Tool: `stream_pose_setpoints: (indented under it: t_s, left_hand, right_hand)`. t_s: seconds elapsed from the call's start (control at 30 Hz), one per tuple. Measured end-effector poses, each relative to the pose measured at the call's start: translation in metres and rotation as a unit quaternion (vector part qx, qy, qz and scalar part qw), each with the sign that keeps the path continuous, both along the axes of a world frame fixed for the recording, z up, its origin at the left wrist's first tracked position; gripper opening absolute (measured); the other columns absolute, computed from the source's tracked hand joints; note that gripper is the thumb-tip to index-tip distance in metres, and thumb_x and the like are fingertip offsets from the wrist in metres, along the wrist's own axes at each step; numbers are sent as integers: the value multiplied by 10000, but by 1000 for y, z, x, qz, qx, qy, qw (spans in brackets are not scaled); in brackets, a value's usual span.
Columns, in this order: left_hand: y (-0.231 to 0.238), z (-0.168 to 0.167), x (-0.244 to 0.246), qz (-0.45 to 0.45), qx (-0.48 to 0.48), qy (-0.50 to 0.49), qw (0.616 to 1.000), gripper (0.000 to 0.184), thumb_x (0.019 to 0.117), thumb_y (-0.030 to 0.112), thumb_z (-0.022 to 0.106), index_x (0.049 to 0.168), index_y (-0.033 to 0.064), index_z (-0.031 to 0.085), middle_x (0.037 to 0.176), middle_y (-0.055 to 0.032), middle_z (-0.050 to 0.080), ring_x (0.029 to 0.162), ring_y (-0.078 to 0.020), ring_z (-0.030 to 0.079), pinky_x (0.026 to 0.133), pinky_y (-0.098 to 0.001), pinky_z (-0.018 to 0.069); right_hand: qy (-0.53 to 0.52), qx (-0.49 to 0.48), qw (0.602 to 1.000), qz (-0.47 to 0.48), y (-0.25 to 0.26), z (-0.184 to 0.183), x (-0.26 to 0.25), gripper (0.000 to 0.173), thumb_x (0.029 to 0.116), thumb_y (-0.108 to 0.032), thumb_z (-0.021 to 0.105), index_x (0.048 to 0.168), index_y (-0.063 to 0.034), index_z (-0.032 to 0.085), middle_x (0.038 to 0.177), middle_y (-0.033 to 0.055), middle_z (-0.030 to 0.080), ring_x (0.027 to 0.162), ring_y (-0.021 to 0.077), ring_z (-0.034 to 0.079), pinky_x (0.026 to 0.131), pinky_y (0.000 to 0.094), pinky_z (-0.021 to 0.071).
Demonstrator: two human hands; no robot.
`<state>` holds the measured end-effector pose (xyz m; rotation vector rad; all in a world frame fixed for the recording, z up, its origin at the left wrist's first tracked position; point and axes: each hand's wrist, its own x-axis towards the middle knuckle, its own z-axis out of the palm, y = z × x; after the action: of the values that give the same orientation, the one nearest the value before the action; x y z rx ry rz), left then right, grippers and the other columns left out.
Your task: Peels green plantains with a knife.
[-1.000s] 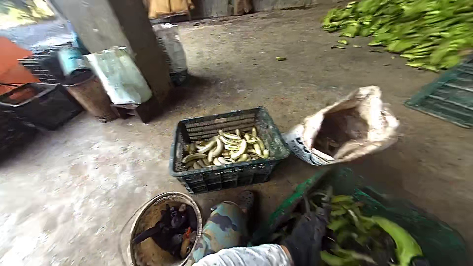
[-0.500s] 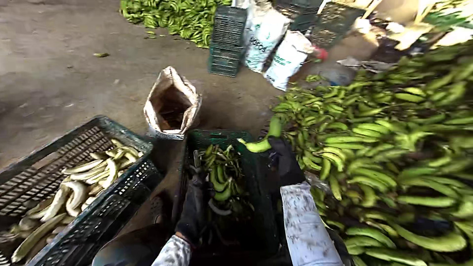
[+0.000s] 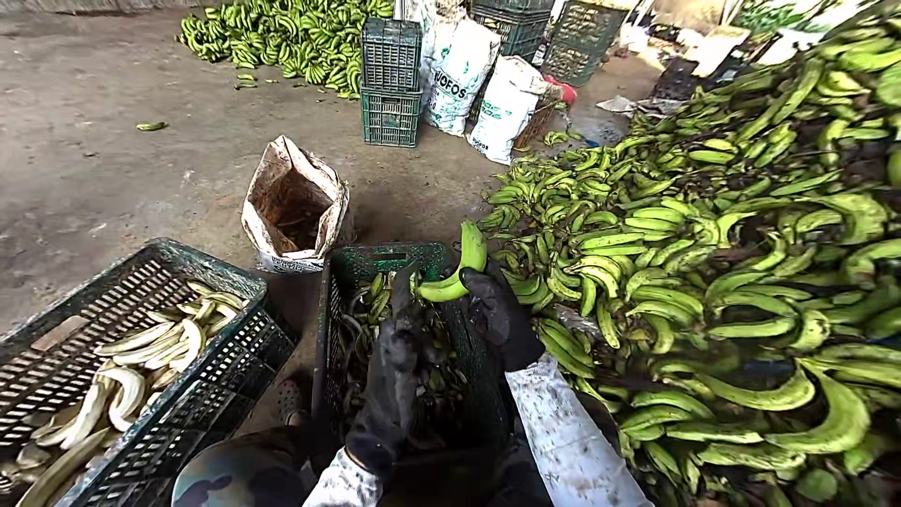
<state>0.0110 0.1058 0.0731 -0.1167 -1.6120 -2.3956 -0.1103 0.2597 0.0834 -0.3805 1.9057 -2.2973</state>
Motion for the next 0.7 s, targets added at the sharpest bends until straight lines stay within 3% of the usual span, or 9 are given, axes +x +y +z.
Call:
stream_pose_setpoints:
  t_s: [0.07, 0.17, 0.23, 0.3, 0.37, 0.47, 0.57, 0.63, 0.7]
  left_hand:
    - [-1, -22, 1, -43, -51, -155, 986, 531, 1095, 440, 305, 1341, 17, 511, 732, 11, 580, 587, -92, 564, 551, -255, 520]
    - [-8, -54, 8, -100, -65, -243, 963, 509, 1090, 461, 344, 1349, 50, 495, 751, 11, 567, 594, -84, 552, 557, -246, 511]
    - [-13, -52, 11, -90, -79, -207, 971, 453, 1075, 413, 397, 1359, 69, 474, 755, 25, 572, 607, -77, 567, 563, -243, 518]
    - [-21, -30, 6, -57, -179, -154, 970, 454, 1062, 435, 457, 1378, 118, 533, 836, 30, 613, 674, -79, 595, 613, -272, 536]
    - [-35, -6, 1, -49, -320, -118, 939, 437, 1038, 439, 511, 1396, 195, 568, 1053, 20, 682, 871, -85, 648, 779, -340, 562]
    - [-45, 12, -3, -37, -481, -78, 872, 479, 1006, 492, 509, 1412, 252, 588, 1211, -31, 685, 1034, -176, 671, 900, -478, 552]
    - [-46, 18, -5, -42, -537, -91, 837, 517, 1000, 512, 502, 1433, 239, 578, 1248, -99, 669, 1066, -268, 670, 912, -547, 531]
    - [-46, 14, -8, -37, -547, -114, 829, 511, 1000, 483, 517, 1445, 238, 569, 1273, -118, 660, 1082, -301, 667, 924, -562, 522]
    - [-46, 6, -12, 1, -565, -112, 817, 497, 1000, 462, 506, 1426, 221, 592, 1275, -127, 668, 1096, -323, 669, 932, -566, 520]
  right_hand:
    - [2, -40, 999, 36, 1, 5, 2, 493, 989, -252, 552, 1470, -207, 451, 1038, 30, 661, 758, 78, 632, 635, 222, 549]
    - [-14, -105, 991, 76, 6, 15, -8, 422, 1000, -308, 514, 1394, -159, 531, 946, 55, 674, 710, 100, 641, 615, 238, 561]
    - [-54, -130, 988, 61, 9, 14, -12, 328, 1012, -323, 465, 1227, -110, 592, 877, 75, 680, 677, 128, 652, 584, 268, 567]
    - [-93, -136, 985, 40, 8, 11, -15, 312, 1032, -324, 446, 1177, -91, 594, 835, 83, 663, 668, 150, 656, 583, 289, 574]
    - [-107, -112, 988, 12, 2, 11, -12, 315, 1060, -300, 408, 1148, -74, 608, 804, 70, 654, 653, 134, 645, 582, 278, 571]
    - [-120, -72, 990, 8, -6, 5, -4, 359, 1091, -346, 363, 1049, -106, 627, 779, 28, 640, 662, 98, 623, 602, 261, 555]
    - [-122, -69, 990, 28, -13, -2, 5, 374, 1102, -337, 329, 1059, -98, 613, 798, 34, 645, 688, 105, 638, 627, 272, 568]
    - [-97, -44, 994, 19, -17, -11, 10, 357, 1106, -300, 328, 1155, -82, 606, 902, 39, 654, 789, 103, 644, 712, 284, 572]
    - [-100, -31, 995, -3, -26, -18, 13, 362, 1104, -305, 340, 1197, -82, 609, 939, 43, 662, 816, 105, 648, 730, 294, 572]
